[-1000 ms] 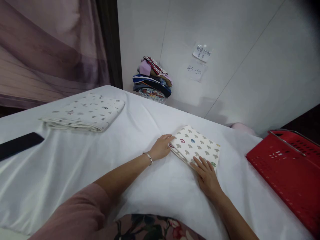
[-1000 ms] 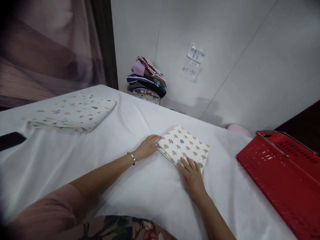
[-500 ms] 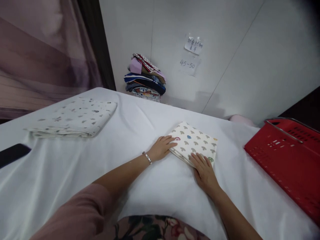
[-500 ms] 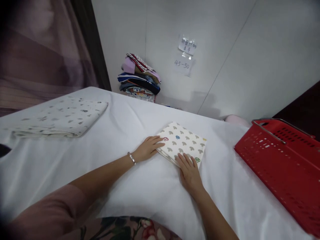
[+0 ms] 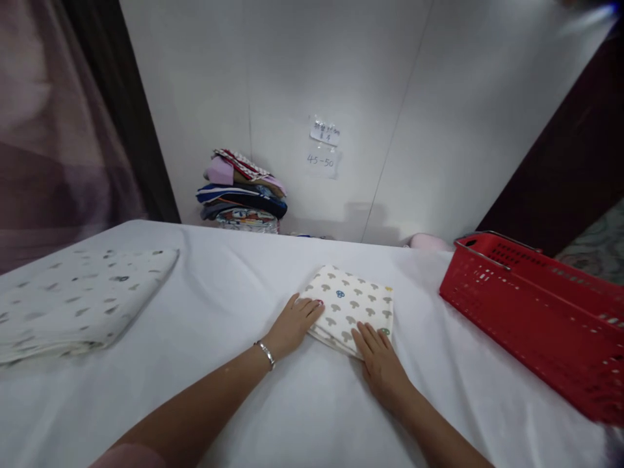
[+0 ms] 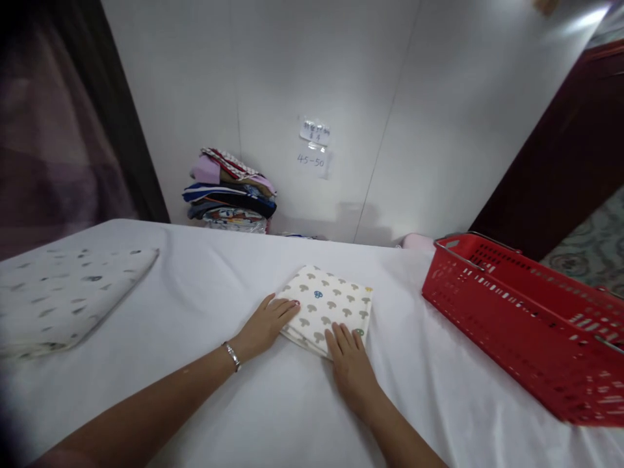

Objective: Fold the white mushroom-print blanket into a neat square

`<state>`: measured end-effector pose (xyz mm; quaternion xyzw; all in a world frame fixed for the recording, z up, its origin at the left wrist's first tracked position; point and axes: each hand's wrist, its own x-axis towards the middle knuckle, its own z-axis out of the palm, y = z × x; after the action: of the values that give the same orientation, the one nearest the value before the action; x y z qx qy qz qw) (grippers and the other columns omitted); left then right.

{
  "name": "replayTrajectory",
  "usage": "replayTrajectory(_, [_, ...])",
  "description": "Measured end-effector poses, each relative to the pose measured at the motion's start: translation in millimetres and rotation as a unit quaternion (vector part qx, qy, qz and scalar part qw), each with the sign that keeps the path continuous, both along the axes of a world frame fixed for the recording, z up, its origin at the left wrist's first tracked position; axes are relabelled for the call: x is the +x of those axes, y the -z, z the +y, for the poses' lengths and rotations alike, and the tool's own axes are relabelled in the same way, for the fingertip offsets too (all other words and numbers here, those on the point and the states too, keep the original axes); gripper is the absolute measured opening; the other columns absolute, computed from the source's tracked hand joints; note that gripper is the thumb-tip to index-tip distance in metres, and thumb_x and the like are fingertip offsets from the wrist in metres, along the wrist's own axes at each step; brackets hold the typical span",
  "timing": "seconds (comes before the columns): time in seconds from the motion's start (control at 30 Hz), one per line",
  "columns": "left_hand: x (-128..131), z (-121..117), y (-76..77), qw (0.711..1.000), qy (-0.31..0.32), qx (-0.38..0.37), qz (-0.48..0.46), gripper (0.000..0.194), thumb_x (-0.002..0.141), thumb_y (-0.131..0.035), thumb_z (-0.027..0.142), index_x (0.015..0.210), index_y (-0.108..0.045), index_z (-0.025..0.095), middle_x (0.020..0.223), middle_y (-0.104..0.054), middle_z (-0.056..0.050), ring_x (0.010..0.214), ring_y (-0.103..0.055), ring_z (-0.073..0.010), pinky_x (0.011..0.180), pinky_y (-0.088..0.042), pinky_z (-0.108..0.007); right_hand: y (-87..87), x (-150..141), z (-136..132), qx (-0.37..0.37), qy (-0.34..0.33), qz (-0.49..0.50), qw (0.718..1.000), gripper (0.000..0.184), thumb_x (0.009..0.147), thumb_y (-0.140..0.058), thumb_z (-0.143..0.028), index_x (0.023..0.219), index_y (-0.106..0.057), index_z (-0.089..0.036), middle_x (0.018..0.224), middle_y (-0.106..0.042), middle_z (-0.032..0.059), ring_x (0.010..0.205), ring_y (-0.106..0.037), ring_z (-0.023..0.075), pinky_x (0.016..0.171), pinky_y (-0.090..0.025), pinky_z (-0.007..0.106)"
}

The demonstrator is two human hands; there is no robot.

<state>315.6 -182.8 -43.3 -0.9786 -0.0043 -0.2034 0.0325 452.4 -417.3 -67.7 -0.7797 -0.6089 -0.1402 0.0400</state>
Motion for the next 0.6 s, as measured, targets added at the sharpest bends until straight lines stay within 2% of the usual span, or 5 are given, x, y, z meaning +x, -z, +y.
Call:
replayTrajectory(0.17, [2.2, 3.3, 2.3, 1.0, 0.011, 0.013, -0.001, 0.058, 0.076, -0.037, -0.002, 0.128, -0.041, 0.02, 0.124, -0.052, -0.007, 0.113, -0.044, -0.0186, 0.106, -0.02, -0.043, -4.3, 1.9, 2.2, -0.049, 0.001, 0.015, 0.999, 0.073, 0.069, -0.035, 0.004, 0.14, -0.027, -0.014, 0.145, -0.026, 0.0125, 0.133, -0.022, 0.0279, 0.103, -0.028, 0.05])
replayTrajectory(0.3, [4.9, 6.1, 1.0, 0.999, 0.015, 0.029, 0.002, 0.055, 0.075, -0.038, -0.002, 0.127, -0.043, 0.017, 0.12, -0.054, -0.009, 0.11, -0.046, -0.0198, 0.104, -0.022, -0.042, -12.9, 3.4, 1.0, -0.046, -0.012, 0.038, 0.998, 0.067, 0.077, -0.035, 0.0, 0.14, -0.025, -0.018, 0.144, -0.027, 0.0121, 0.132, -0.023, 0.026, 0.102, -0.029, 0.049])
replayTrajectory(0.47, [5.0, 0.1, -13.3, 0.998, 0.03, 0.041, 0.031, 0.056, 0.074, -0.039, -0.001, 0.127, -0.042, 0.015, 0.112, -0.058, -0.009, 0.101, -0.049, -0.0206, 0.1, -0.025, -0.041, -20.6, 7.4, -6.3, -0.045, -0.026, 0.05, 0.997, 0.061, 0.081, -0.03, -0.002, 0.14, -0.026, -0.018, 0.143, -0.029, 0.0119, 0.132, -0.025, 0.0227, 0.102, -0.03, 0.045])
replayTrajectory(0.6, [-3.7, -12.2, -31.0, 0.997, 0.03, 0.045, 0.052, 0.063, 0.071, -0.042, 0.002, 0.132, -0.035, 0.018, 0.102, -0.06, -0.007, 0.093, -0.052, -0.0201, 0.1, -0.022, -0.041, -20.6, 3.0, -16.2, -0.028, -0.024, 0.024, 0.999, 0.066, 0.076, -0.034, -0.001, 0.139, -0.027, -0.019, 0.142, -0.032, 0.0113, 0.131, -0.026, 0.0222, 0.102, -0.027, 0.047])
